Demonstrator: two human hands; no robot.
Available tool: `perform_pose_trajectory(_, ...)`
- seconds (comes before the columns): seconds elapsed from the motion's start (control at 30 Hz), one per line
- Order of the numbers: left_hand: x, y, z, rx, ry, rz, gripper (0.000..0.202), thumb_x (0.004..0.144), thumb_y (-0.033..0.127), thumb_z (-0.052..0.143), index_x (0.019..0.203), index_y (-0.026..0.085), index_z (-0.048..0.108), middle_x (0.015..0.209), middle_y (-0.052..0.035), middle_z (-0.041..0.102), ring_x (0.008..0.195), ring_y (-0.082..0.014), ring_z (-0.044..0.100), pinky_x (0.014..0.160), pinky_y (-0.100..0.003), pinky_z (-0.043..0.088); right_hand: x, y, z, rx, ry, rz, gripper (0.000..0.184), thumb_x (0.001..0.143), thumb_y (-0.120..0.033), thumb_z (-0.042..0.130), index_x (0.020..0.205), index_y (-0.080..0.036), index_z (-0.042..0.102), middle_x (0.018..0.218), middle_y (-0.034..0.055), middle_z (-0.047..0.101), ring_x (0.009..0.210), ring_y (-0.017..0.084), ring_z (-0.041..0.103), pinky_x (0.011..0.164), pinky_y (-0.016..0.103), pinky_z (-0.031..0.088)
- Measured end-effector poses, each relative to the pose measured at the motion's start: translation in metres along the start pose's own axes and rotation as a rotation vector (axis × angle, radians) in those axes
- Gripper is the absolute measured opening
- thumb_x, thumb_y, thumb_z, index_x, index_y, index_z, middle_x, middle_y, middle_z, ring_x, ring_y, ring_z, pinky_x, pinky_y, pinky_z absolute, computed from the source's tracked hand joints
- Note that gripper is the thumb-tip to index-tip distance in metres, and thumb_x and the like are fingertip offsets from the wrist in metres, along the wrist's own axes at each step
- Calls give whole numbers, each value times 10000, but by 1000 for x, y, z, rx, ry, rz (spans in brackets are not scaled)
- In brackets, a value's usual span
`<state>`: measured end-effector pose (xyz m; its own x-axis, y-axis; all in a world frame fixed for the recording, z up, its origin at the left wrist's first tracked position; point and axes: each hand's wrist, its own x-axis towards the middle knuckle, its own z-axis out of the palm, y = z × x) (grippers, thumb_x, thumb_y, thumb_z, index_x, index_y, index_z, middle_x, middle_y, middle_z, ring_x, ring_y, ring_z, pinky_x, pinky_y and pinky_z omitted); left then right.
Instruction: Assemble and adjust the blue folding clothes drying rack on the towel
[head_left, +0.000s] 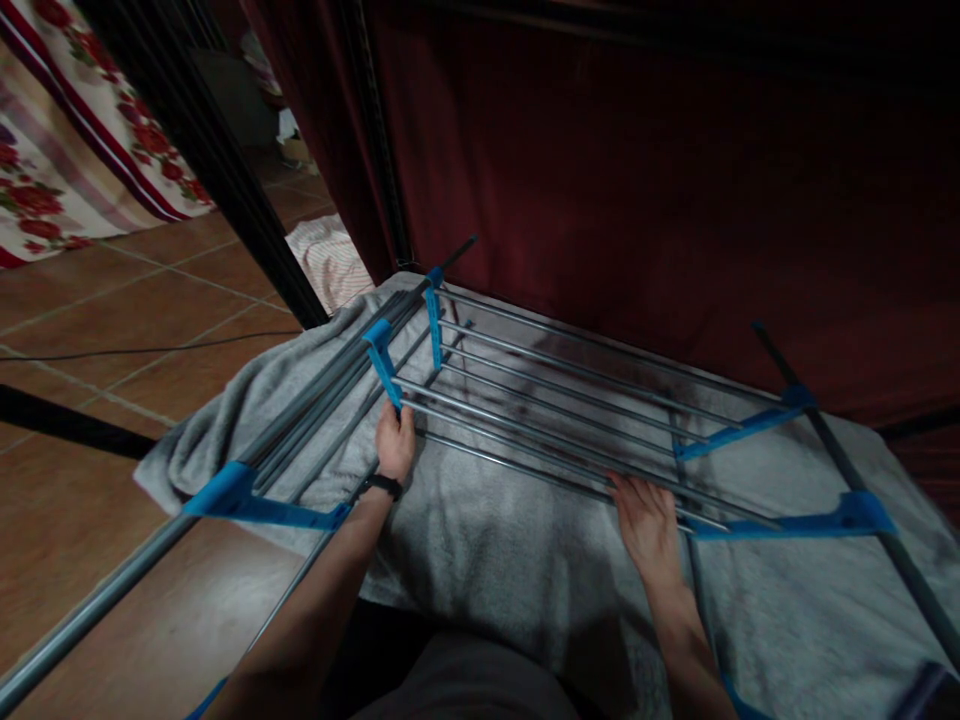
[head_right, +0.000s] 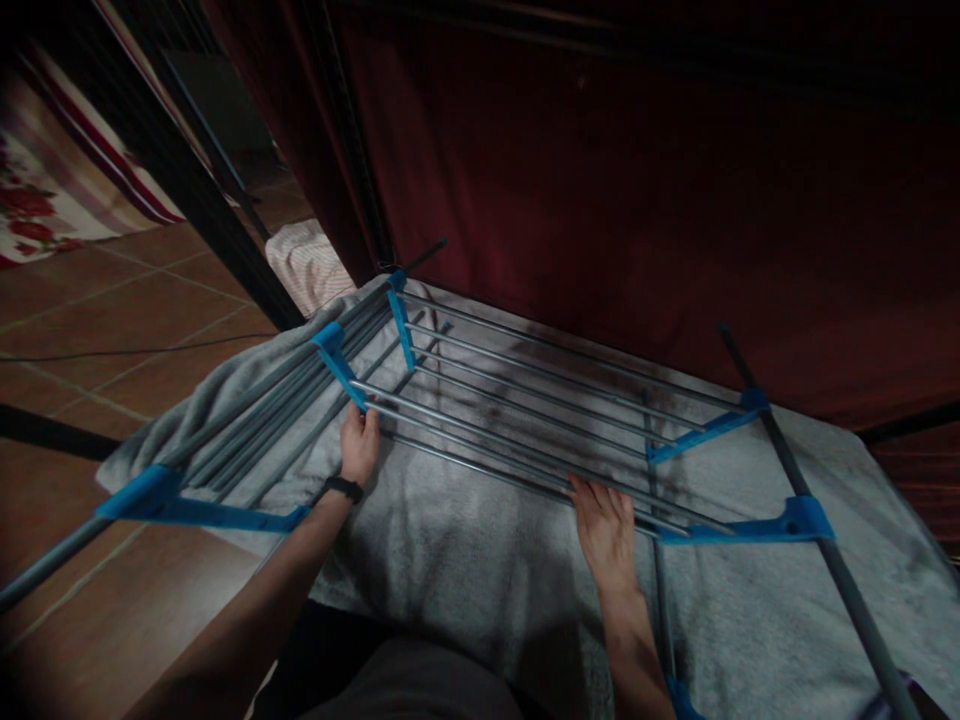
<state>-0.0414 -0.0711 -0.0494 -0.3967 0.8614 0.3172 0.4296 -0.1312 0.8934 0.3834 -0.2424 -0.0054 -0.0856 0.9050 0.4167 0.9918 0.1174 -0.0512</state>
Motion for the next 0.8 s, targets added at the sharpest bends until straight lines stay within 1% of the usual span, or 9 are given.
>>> perform_pose_trajectory(0.07, 0, 1, 0, 50, 16, 30, 333, 978, 469, 476, 1096, 190, 616, 1009, -116, 656, 985, -282, 626, 928, -427, 491, 0, 0, 2, 17, -2, 1, 353, 1065, -328, 403, 1295, -242, 657, 1036, 72, 714, 976, 256, 607, 932, 421, 387)
perform_pose_trajectory(0.17, 1, 4, -2, 52, 5, 55, 346, 975, 496, 465, 1067, 199, 619, 993, -110, 659, 976, -280, 632, 920, -417, 499, 0, -2, 2, 32, 5, 17, 345, 1055, -308, 424, 1297, -237, 659, 1042, 80, 709, 980, 256, 603, 949, 428, 387)
perform_pose_trajectory(0.3, 2, 10, -7, 96, 2, 27, 376, 953, 520, 460, 1046, 192, 618, 938, -97, 638, 894, -278, 606, 840, -409, 499, 2, -15, -9, 45, -25, 66, 327, 1055, -271, 429, 1270, -254, 675, 1029, 62, 695, 981, 237, 589, 952, 417, 404)
perform_pose_trajectory(0.37, 5, 10, -8, 165, 10, 15, 382, 959, 499, 433, 1032, 174, 620, 883, -79, 606, 840, -266, 570, 788, -397, 476, 6, -20, -13, 83, -47, 96, 318, 1053, -265, 449, 1278, -280, 672, 1023, 46, 687, 961, 222, 590, 944, 406, 429)
perform_pose_trajectory(0.4, 7, 9, -7, 196, -18, 28, 371, 955, 484, 437, 1036, 170, 617, 860, -64, 586, 811, -252, 546, 759, -379, 457, 8, -21, -14, 78, -54, 109, 316, 1047, -258, 465, 1285, -303, 669, 1028, 36, 685, 959, 219, 595, 936, 402, 444)
perform_pose_trajectory(0.43, 9, 9, -7, 230, -14, 40, 362, 955, 477, 435, 1032, 170, 611, 828, -45, 558, 781, -235, 518, 733, -358, 431, 10, -20, -15, 84, -55, 121, 312, 1040, -249, 485, 1280, -316, 674, 1026, 33, 685, 958, 221, 601, 928, 402, 456)
perform_pose_trajectory(0.57, 12, 11, -6, 308, -22, 99, 348, 961, 451, 406, 1023, 164, 592, 788, -13, 470, 735, -203, 447, 670, -320, 330, 13, -16, -12, 132, -20, 126, 307, 1025, -229, 522, 1256, -311, 707, 1009, 59, 697, 970, 255, 621, 917, 437, 483)
perform_pose_trajectory(0.7, 10, 14, -7, 313, -26, 123, 357, 944, 446, 416, 1017, 151, 603, 751, 0, 409, 696, -196, 398, 638, -312, 278, 12, -12, -9, 159, -4, 108, 319, 1035, -250, 510, 1270, -343, 703, 1029, 64, 706, 976, 260, 625, 920, 447, 487)
perform_pose_trajectory(0.8, 10, 12, -6, 275, -12, 148, 395, 950, 461, 419, 1063, 141, 620, 781, -7, 435, 723, -195, 414, 645, -304, 275, 12, -9, -7, 157, -1, 104, 302, 1034, -245, 527, 1259, -330, 709, 1031, 55, 708, 976, 242, 616, 916, 428, 481)
